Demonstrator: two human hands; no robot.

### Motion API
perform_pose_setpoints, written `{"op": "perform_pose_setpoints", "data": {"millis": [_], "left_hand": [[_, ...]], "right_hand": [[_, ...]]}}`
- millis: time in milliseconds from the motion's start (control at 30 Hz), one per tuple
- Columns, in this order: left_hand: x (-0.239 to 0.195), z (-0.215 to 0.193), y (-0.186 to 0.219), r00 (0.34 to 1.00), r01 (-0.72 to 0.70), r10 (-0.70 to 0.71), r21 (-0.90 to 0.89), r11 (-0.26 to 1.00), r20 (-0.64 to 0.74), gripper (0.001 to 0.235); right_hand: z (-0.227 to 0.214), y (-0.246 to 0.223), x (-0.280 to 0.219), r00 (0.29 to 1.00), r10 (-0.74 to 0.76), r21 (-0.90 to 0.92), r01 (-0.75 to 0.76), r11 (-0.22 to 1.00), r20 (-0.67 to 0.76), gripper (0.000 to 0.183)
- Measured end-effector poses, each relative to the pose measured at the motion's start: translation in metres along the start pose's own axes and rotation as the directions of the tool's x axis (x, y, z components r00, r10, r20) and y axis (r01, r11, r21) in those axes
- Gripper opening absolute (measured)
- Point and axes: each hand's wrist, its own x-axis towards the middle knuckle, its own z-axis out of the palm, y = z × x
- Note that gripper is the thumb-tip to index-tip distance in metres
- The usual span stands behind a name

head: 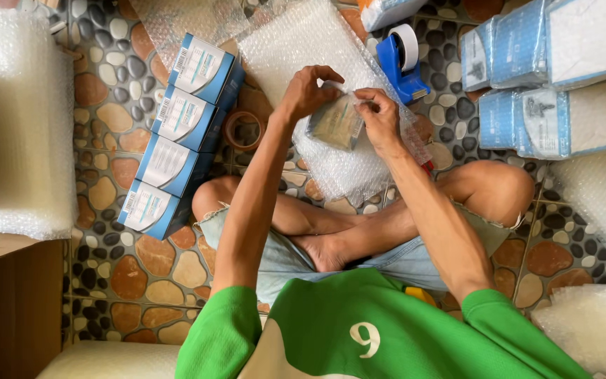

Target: The person sits on the floor and wraps small blue boxes in bubble wrap. They use a tape dispenser to secure the bubble wrap around each box, then place the wrapped items into a nearby cardboard box.

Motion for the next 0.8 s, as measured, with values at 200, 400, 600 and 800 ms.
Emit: {"op": "perform_pose_setpoints", "data": {"millis": [200,400,600,800], "left_hand": [[-0.059,0.026,-0.002,0.846,-0.275,0.501,0.655,0.704,-0.183,0.017],[-0.105,0.023,0.011,0.782,-0.377,0.618,0.848,0.372,0.077,0.066],[-0.102,0.062,-0.001,0.846,-0.221,0.528,0.848,0.481,-0.079,0.061],[-0.092,0.091,-0.020,0.614,-0.212,0.679,0.744,0.634,-0.403,0.052]], "right_hand": [[-0.012,0.008,-0.025,0.888,-0.381,-0.214,0.437,0.874,0.258,0.037],[-0.022,0.001,-0.012,0.845,-0.483,-0.214,0.528,0.822,0.229,0.023],[-0.110,0.054,0.042,0.898,-0.348,-0.668,0.087,0.739,-0.268,0.039],[-0.136,0.092,0.071,0.995,-0.071,-0.397,0.038,0.917,-0.070,0.023]]}}
